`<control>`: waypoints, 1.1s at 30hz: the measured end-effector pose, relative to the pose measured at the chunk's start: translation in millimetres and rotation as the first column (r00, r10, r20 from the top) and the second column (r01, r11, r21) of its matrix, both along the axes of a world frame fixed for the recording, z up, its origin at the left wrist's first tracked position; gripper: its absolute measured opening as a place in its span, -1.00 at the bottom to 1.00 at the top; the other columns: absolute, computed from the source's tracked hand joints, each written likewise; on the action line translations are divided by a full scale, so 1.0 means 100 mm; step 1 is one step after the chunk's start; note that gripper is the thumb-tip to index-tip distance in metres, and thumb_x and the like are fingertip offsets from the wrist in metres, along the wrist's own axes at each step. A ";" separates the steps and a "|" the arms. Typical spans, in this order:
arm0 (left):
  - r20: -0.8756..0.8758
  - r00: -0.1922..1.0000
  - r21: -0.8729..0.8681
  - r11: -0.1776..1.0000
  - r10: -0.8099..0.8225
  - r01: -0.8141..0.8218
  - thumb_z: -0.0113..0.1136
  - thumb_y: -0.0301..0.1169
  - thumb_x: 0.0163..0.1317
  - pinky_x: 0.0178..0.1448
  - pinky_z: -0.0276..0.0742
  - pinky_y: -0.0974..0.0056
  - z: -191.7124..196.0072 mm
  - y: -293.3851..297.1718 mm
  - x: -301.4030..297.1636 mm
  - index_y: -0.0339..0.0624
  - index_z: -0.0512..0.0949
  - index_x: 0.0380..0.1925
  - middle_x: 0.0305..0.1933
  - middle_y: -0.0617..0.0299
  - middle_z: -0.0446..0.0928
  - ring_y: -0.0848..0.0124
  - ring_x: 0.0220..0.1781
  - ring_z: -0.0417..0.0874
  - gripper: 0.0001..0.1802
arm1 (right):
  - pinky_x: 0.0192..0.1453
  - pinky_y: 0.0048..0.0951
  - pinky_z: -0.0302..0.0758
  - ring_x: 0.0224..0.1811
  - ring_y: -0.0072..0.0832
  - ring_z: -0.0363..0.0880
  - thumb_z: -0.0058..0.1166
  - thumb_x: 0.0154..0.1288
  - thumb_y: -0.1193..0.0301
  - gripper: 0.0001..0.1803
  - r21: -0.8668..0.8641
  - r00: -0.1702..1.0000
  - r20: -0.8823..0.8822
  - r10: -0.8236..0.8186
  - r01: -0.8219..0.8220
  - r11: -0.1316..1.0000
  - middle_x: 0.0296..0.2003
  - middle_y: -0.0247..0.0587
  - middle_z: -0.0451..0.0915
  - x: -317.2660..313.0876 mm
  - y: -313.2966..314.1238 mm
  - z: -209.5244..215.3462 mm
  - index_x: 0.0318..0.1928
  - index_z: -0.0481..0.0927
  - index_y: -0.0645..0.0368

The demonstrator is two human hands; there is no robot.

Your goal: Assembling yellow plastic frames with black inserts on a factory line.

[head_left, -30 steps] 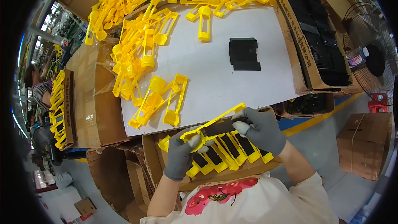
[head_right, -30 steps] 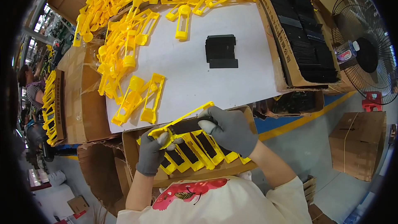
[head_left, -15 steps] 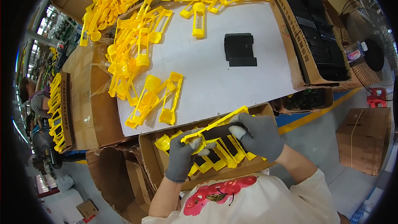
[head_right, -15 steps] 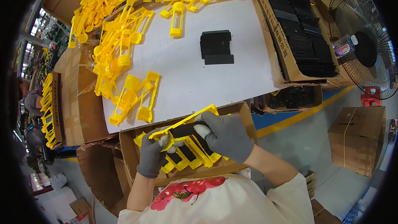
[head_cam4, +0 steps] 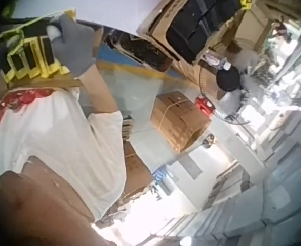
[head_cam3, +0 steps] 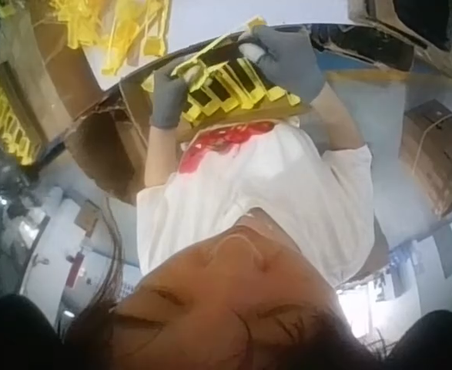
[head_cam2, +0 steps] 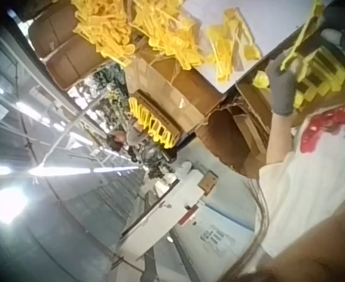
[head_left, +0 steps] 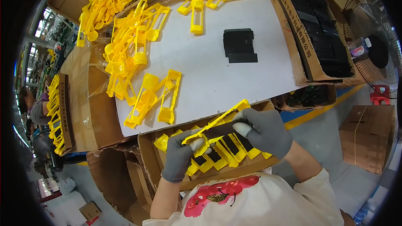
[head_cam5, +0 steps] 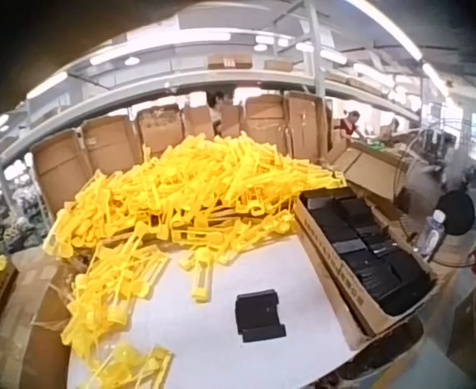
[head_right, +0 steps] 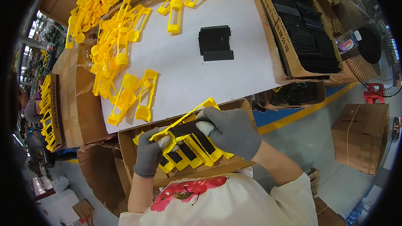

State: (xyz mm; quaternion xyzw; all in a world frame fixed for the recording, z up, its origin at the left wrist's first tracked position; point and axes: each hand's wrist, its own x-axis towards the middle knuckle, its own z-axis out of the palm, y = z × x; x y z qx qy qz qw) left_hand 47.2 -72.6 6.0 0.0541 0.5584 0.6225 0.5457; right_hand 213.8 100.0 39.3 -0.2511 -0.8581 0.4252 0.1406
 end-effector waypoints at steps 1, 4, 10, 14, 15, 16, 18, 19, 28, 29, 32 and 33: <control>0.001 1.000 -0.002 1.000 0.000 0.000 0.18 -0.62 0.18 -0.11 0.74 0.19 0.00 0.00 0.00 -0.45 0.54 -0.01 -0.23 0.05 0.62 0.29 -0.26 0.70 -0.66 | -0.47 -0.43 0.49 -0.57 -0.32 0.60 0.18 0.26 0.33 -0.83 0.046 0.999 0.031 0.017 -0.018 0.999 -0.55 -0.11 0.60 0.00 0.01 0.02 -0.22 0.59 0.13; -0.025 0.998 -0.013 0.998 -0.059 0.059 0.19 -0.63 0.18 -0.14 0.75 0.22 -0.01 0.01 -0.01 -0.43 0.55 -0.03 -0.23 0.05 0.62 0.30 -0.28 0.70 -0.68 | -0.45 -0.47 0.50 -0.57 -0.33 0.60 0.19 0.25 0.38 -0.85 0.110 0.997 0.065 0.030 -0.038 0.993 -0.54 -0.07 0.60 -0.02 0.00 0.06 -0.22 0.60 0.16; -0.084 0.994 -0.033 0.997 -0.067 0.064 0.15 -0.59 0.18 -0.21 0.74 0.26 -0.05 0.04 0.07 -0.50 0.50 -0.01 -0.20 -0.05 0.61 0.19 -0.27 0.72 -0.65 | -0.46 -0.45 0.50 -0.57 -0.30 0.60 0.21 0.24 0.35 -0.82 0.116 0.997 0.079 0.024 -0.033 0.993 -0.54 -0.09 0.61 -0.06 0.02 -0.07 -0.24 0.59 0.18; -0.099 0.993 -0.039 0.998 -0.062 0.058 0.16 -0.57 0.18 -0.29 0.70 0.35 0.05 0.12 0.12 -0.51 0.50 -0.01 -0.21 -0.05 0.62 0.21 -0.30 0.72 -0.64 | -0.48 -0.46 0.48 -0.61 -0.37 0.58 0.29 0.16 0.21 -0.68 0.262 0.999 -0.010 -0.037 0.038 0.964 -0.58 -0.17 0.60 -0.04 -0.04 -0.19 -0.20 0.58 0.15; -0.133 0.988 -0.038 0.997 -0.072 0.068 0.16 -0.57 0.18 -0.30 0.68 0.36 0.07 0.14 0.13 -0.51 0.50 -0.01 -0.21 -0.06 0.62 0.21 -0.32 0.72 -0.64 | -0.46 -0.46 0.47 -0.60 -0.41 0.57 0.34 0.09 0.11 -0.56 0.312 0.987 0.120 -0.103 0.061 0.948 -0.61 -0.20 0.55 0.02 -0.03 -0.09 -0.14 0.58 0.11; -0.150 0.985 -0.045 0.996 -0.082 0.076 0.15 -0.58 0.18 -0.32 0.68 0.37 0.09 0.13 0.14 -0.51 0.52 -0.03 -0.22 -0.04 0.62 0.23 -0.33 0.72 -0.66 | -0.46 -0.46 0.47 -0.60 -0.41 0.57 0.34 0.09 0.11 -0.56 0.313 0.987 0.120 -0.106 0.064 0.947 -0.61 -0.20 0.55 0.03 0.00 -0.09 -0.14 0.58 0.11; -0.160 0.982 -0.045 0.994 -0.104 0.098 0.16 -0.58 0.17 -0.33 0.67 0.38 0.09 0.08 0.13 -0.50 0.54 -0.06 -0.23 -0.03 0.62 0.24 -0.33 0.72 -0.68 | -0.47 -0.39 0.47 -0.58 -0.40 0.59 0.28 0.11 0.02 -0.51 0.467 0.963 -0.131 -0.234 0.268 0.842 -0.69 -0.28 0.45 0.03 0.09 -0.10 -0.03 0.52 -0.03; -0.168 0.977 -0.046 0.991 -0.128 0.122 0.16 -0.59 0.16 -0.34 0.66 0.38 0.08 0.04 0.10 -0.50 0.56 -0.08 -0.24 -0.01 0.62 0.25 -0.33 0.72 -0.69 | -0.43 -0.37 0.49 -0.52 -0.34 0.61 0.30 0.08 0.03 -0.48 0.398 0.968 -0.165 -0.190 0.242 0.885 -0.63 -0.20 0.52 -0.01 0.11 -0.14 -0.01 0.55 0.00; -0.406 0.888 -0.192 0.971 -0.213 0.145 0.23 -0.63 0.18 -0.33 0.64 0.42 0.09 -0.22 0.06 -0.41 0.60 -0.10 -0.27 0.06 0.64 0.36 -0.40 0.71 -0.75 | -0.44 -0.32 0.51 -0.55 -0.27 0.60 0.31 0.09 0.16 -0.69 0.021 0.997 0.054 -0.059 0.058 0.998 -0.54 -0.18 0.61 0.15 -0.41 -0.70 -0.29 0.60 0.11; -0.308 0.922 -0.221 0.960 -0.237 0.173 0.23 -0.63 0.18 -0.34 0.64 0.42 0.12 -0.28 0.01 -0.41 0.60 -0.11 -0.28 0.06 0.64 0.37 -0.40 0.71 -0.76 | -0.47 -0.29 0.49 -0.57 -0.27 0.59 0.29 0.11 0.10 -0.64 0.004 0.998 0.026 -0.054 0.054 0.999 -0.57 -0.20 0.60 0.14 -0.48 -0.74 -0.28 0.58 0.10; -0.319 0.901 -0.219 0.948 -0.293 0.230 0.23 -0.63 0.17 -0.34 0.64 0.40 0.29 -0.48 -0.31 -0.38 0.58 -0.20 -0.37 0.15 0.62 0.41 -0.39 0.70 -0.82 | -0.39 -0.37 0.50 -0.51 -0.33 0.60 0.33 0.06 0.07 -0.51 -0.408 0.975 0.146 0.168 -0.095 0.908 -0.44 -0.21 0.62 0.05 -0.52 -0.60 -0.11 0.53 0.10; -0.337 0.902 -0.218 0.954 -0.270 0.204 0.24 -0.63 0.15 -0.34 0.64 0.40 0.44 -0.53 -0.50 -0.37 0.56 -0.23 -0.39 0.18 0.61 0.42 -0.39 0.70 -0.84 | -0.35 -0.44 0.51 -0.48 -0.43 0.59 0.36 0.02 0.08 -0.37 -0.599 0.984 0.098 0.150 -0.062 0.798 -0.34 -0.27 0.62 0.07 -0.51 -0.59 0.06 0.45 0.07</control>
